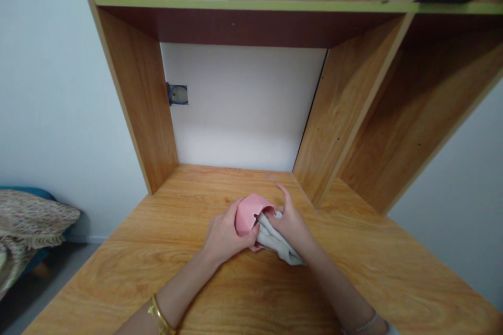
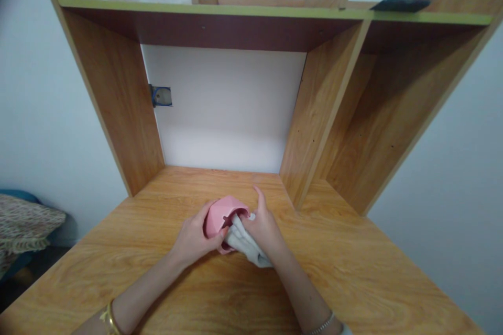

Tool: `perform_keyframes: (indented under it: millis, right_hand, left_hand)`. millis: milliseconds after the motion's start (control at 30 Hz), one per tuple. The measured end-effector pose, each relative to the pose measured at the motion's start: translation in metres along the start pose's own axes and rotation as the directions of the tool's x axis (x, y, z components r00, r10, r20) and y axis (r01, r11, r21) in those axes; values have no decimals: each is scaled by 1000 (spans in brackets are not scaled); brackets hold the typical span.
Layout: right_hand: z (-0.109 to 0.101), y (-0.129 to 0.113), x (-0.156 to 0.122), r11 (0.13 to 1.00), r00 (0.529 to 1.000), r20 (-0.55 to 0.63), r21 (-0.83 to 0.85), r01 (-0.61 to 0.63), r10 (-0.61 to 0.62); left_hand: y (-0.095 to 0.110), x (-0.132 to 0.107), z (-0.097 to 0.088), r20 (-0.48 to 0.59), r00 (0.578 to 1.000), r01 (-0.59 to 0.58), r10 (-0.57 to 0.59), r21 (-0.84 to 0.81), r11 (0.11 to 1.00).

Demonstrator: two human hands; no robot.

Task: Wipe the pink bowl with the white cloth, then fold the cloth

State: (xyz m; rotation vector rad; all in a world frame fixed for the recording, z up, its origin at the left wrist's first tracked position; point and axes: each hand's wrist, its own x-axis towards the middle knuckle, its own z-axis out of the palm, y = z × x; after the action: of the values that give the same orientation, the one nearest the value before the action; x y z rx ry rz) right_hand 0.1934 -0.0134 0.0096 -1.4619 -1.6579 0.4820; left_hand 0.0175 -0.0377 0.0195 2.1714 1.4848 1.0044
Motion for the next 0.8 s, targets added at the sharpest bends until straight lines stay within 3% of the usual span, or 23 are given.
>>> perform_keyframes:
  millis: [433,633,800]
  right_hand:
    - [4,-6,-8,987,991,131,-158,-4,25]
    - [14,9,-3,1000,984,178,26,-3,-2]
    - [15,16,0,1000,992,125,26,3,-7]
  left_hand:
    - [-4,3,3,-46,998,34,-32,27,999]
    - [2,3,-2,-27,999,44,-42,61,997]
    - [2,3,-4,33,999,-9,8,38,999]
